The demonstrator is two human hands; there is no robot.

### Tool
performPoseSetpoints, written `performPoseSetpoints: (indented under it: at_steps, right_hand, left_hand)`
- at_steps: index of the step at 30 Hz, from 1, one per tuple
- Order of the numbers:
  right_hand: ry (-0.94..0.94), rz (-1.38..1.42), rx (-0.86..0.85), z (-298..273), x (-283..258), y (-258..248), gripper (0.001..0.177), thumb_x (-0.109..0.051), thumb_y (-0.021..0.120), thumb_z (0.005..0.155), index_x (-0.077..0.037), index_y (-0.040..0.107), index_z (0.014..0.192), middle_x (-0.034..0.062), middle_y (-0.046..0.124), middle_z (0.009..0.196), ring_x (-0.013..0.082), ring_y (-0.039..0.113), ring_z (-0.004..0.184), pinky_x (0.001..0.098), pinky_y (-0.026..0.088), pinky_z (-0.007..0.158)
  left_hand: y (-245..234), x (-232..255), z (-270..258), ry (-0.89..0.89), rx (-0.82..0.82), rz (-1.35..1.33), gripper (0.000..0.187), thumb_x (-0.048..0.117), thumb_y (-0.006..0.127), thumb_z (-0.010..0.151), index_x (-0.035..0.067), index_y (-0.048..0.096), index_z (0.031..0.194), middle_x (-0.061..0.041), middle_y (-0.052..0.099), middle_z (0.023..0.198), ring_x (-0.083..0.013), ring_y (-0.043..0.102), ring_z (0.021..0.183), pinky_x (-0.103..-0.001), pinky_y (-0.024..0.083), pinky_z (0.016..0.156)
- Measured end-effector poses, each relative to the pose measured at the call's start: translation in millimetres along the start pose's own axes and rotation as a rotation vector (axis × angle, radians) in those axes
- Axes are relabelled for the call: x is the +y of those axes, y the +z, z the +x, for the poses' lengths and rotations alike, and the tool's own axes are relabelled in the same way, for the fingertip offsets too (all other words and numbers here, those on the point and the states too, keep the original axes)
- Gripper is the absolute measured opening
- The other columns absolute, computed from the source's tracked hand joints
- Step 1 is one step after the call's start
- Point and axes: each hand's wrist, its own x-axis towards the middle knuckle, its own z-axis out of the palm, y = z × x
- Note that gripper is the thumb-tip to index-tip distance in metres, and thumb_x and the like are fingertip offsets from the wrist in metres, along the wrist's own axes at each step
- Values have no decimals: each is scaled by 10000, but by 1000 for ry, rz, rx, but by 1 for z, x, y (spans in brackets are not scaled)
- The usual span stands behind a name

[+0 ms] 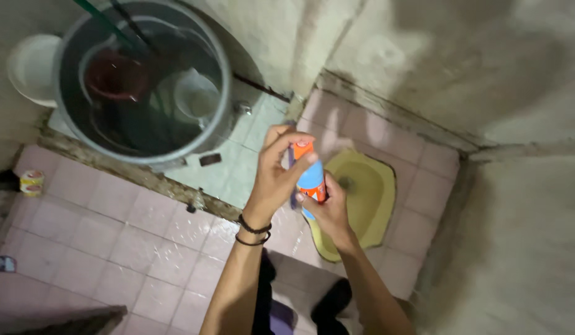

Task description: The person cleans a yellow squat toilet by first scrubbing it with a purple toilet brush, then applying a blue cleaning liquid from a bottle, and finally scrubbing the toilet again with the brush.

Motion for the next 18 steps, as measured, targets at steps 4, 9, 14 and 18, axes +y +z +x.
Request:
performPoseSetpoints:
  at_steps: [4,9,14,18]
  right_hand:
    - [-43,-38,10,50,-20,42,383,-38,785,849,-7,629,1197,0,685,1038,63,621,940,258,533,862]
    - [-71,-46,-5,98,-48,76,459,-57,789,839,-9,611,1259,11,655,1059,77,602,951,270,527,862]
    - [-115,-120,13,127,-77,90,467,-89,807,844,-20,624,1268,16,703,1073,83,641,963,276,548,881]
    - [-155,-264,14,141,-87,97,438,-95,838,819,-25,635,1201,30,698,1027,85,637,923,280,551,856]
  left_hand:
    - [-51,16,44,-126,-61,-283,298,149,537,1057,27,606,1319,-12,707,1178,-116,660,1108,-276,525,991]
    - [-79,25,80,116,67,54,361,126,719,987,5,586,1300,-70,618,1183,-168,588,1102,-301,489,1003]
    - [-105,25,103,78,74,-199,323,100,750,999,18,560,1247,-53,674,1150,-131,616,1075,-287,518,998]
    - [-113,24,113,123,5,-151,258,63,727,1005,5,607,1225,-80,706,1286,-130,635,1208,-285,486,1062]
